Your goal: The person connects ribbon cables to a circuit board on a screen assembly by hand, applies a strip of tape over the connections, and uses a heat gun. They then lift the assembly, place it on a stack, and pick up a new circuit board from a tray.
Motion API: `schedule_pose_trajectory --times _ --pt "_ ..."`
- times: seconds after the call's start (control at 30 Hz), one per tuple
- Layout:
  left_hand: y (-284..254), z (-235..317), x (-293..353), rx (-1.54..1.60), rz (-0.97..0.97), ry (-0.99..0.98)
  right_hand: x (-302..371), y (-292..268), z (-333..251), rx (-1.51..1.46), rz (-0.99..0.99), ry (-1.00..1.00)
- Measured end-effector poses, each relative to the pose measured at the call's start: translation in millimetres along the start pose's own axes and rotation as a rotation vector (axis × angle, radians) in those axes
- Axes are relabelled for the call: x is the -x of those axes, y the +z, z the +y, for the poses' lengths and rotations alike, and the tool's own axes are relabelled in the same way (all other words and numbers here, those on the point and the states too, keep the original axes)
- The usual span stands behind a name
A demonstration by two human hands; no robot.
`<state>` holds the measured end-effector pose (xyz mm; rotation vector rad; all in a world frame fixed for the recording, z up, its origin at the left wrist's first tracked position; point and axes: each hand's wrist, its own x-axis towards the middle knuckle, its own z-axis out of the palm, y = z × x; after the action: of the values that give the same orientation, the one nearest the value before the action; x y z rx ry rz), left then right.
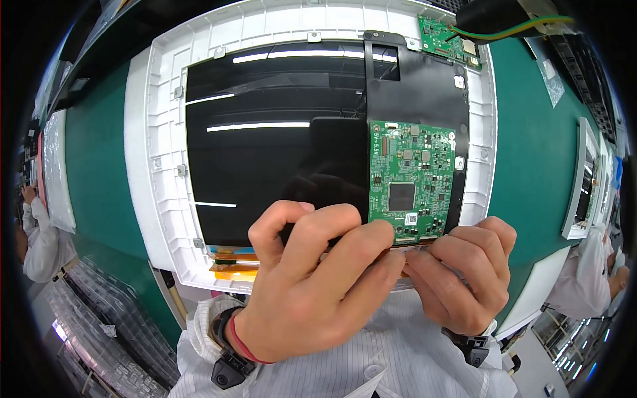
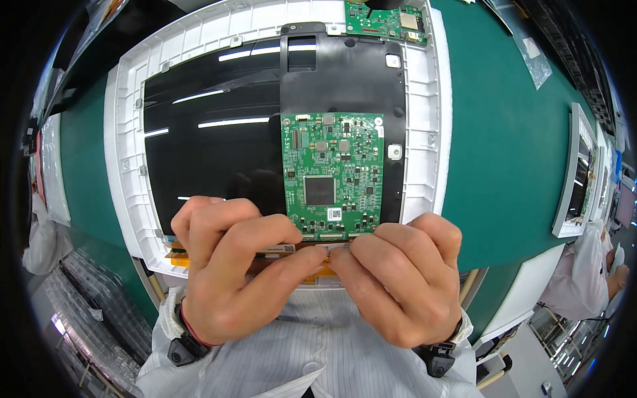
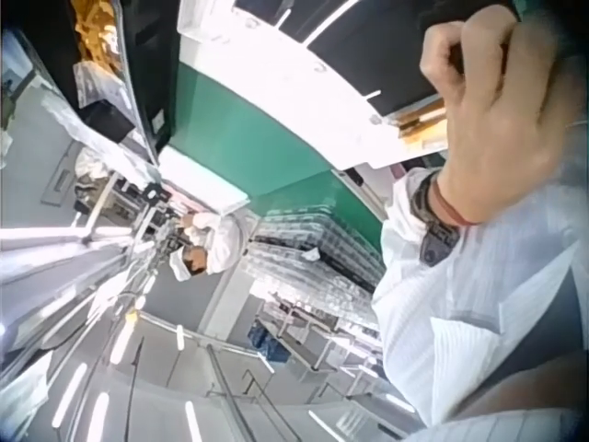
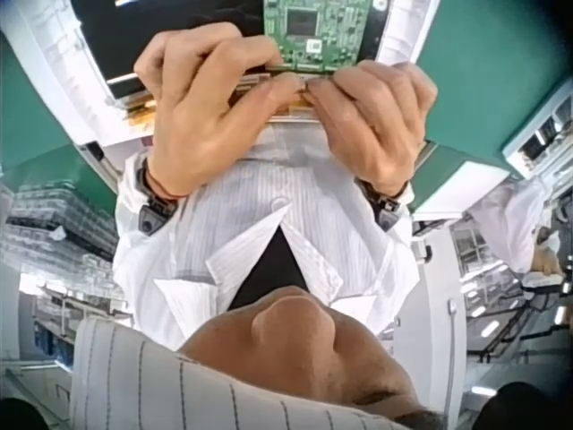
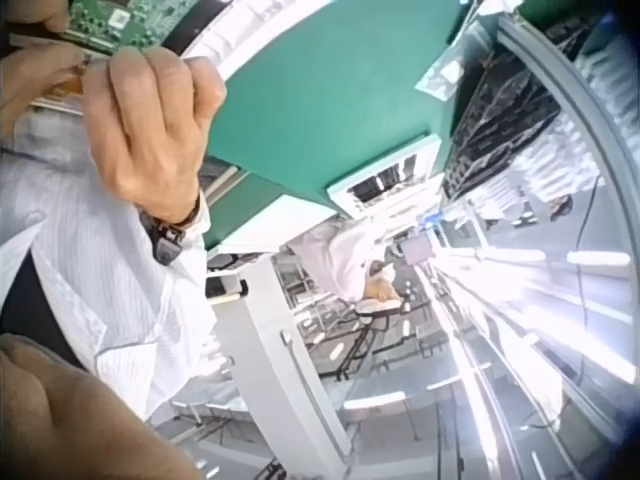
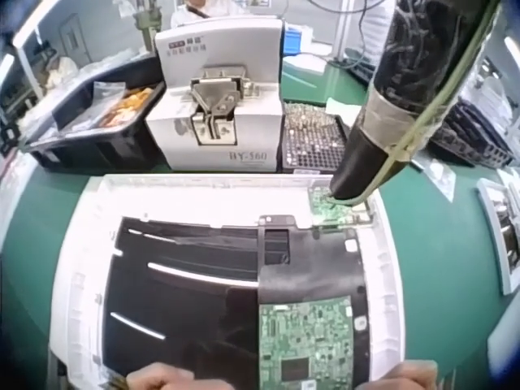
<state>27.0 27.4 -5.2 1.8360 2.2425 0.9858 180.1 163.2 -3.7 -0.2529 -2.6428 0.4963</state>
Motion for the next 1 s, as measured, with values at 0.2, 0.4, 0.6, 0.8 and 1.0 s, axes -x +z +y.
schedule_pose_trajectory --times 0.2,0.4,0.6,0.8,1.0 --pt "6.2 -1.3 0.5 0.01 0.008 0.032 0.3 1.8 0.1 0.008 0.013 -0.006" --pt "1.2 -1.6 0.1 -0.021 0.021 0.02 2.5 4.1 1.9 -0.026 0.03 0.012" --pt "-18.6 -5.2 1.9 -0.048 -0.095 -0.114 3.8 -0.7 0.3 -0.015 -0.021 0.057" --pt "-15.9 -7.9 1.7 -0.051 -0.107 -0.128 4.2 -0.9 -2.9 -0.045 -0.026 0.107" --pt "-15.7 -10.6 0.3 -0.044 -0.12 -0.12 1.3 -0.7 -3.1 -0.125 -0.002 0.186"
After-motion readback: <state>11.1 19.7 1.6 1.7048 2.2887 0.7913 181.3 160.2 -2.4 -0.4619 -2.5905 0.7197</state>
